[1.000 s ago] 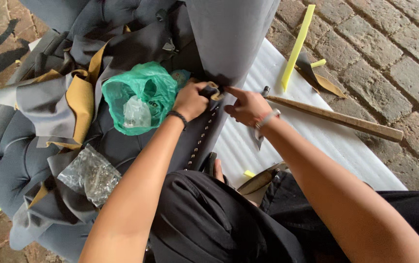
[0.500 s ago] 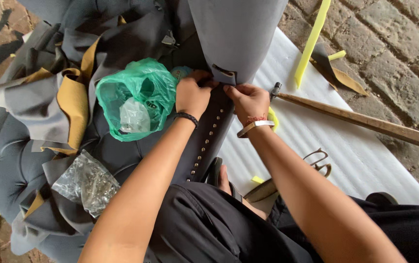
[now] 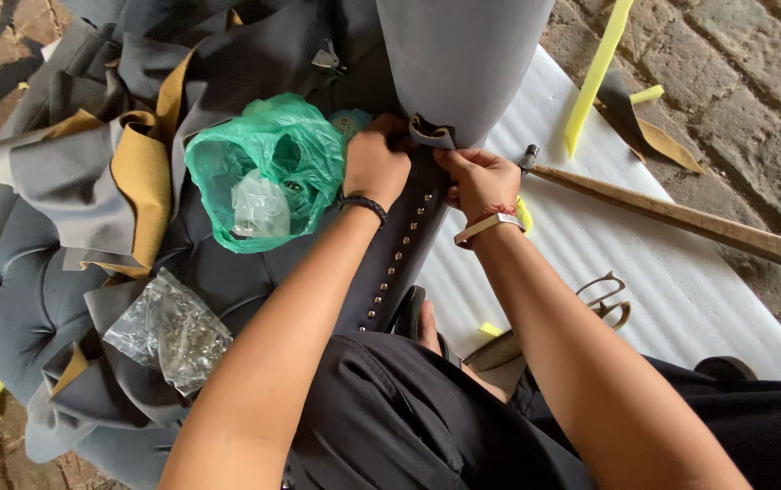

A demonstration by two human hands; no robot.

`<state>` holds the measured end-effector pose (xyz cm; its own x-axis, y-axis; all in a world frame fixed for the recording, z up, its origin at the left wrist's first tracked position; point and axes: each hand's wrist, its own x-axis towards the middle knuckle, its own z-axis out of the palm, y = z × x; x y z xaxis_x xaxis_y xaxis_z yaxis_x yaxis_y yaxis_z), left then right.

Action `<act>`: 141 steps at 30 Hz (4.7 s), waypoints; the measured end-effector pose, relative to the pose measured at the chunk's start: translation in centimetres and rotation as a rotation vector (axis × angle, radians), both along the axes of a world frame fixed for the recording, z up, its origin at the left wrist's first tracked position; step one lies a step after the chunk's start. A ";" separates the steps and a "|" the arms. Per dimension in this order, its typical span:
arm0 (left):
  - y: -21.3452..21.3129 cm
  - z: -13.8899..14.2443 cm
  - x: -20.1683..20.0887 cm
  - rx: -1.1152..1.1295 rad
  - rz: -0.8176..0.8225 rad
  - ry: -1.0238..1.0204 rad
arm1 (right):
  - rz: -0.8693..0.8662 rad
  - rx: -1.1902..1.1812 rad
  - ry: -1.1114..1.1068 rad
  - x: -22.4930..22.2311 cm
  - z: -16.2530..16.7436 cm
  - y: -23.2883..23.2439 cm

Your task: The person sits on the floor beside a gray tufted upholstered panel and hammers decorative metal tacks along its edge using a hammer, placing each tack by hand before driving it in. They occasionally reposition the panel, pick up scissors, and take new tacks from a plastic bag on the panel.

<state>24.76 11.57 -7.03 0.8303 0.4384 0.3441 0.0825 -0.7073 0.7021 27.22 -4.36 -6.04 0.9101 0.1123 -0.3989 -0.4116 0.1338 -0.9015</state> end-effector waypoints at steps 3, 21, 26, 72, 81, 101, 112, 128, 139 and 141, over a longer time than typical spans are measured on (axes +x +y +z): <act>-0.5 0.9 -0.7 -0.086 -0.058 -0.011 | 0.024 -0.027 -0.033 0.0 0.1 -0.2; 0.1 0.3 -0.4 -0.532 -0.320 -0.275 | 0.060 0.046 -0.062 -0.9 0.6 -0.9; 0.5 2.5 -3.1 -0.437 -0.321 -0.182 | 0.110 0.112 -0.275 -1.5 0.8 -0.4; 1.9 3.9 1.4 0.220 -0.159 0.162 | -0.102 -0.083 -0.022 0.4 1.2 0.4; 0.4 7.1 2.9 0.469 -0.039 0.548 | -0.181 0.092 0.086 0.7 1.5 1.0; -2.2 4.9 -6.6 0.449 -0.374 0.122 | -0.166 0.013 -0.150 -0.6 4.3 1.0; -3.8 3.6 -5.7 0.498 -0.323 0.266 | 0.100 -0.127 -0.328 -2.4 1.0 -4.5; -3.0 3.4 -3.4 0.434 -0.291 0.380 | 0.784 -1.358 -0.746 -1.0 6.1 -4.4; 6.3 11.5 -23.1 -0.081 0.261 0.016 | 0.828 -1.226 -0.747 1.1 3.8 -1.7; 7.5 11.5 -24.5 -0.088 0.280 -0.036 | 0.750 -1.130 -0.860 0.9 3.2 -1.6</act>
<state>0.25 19.12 4.48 0.6608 0.6784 0.3211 0.2401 -0.5964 0.7659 28.11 -6.00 -2.87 0.7747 0.6323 -0.0066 0.5827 -0.7179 -0.3809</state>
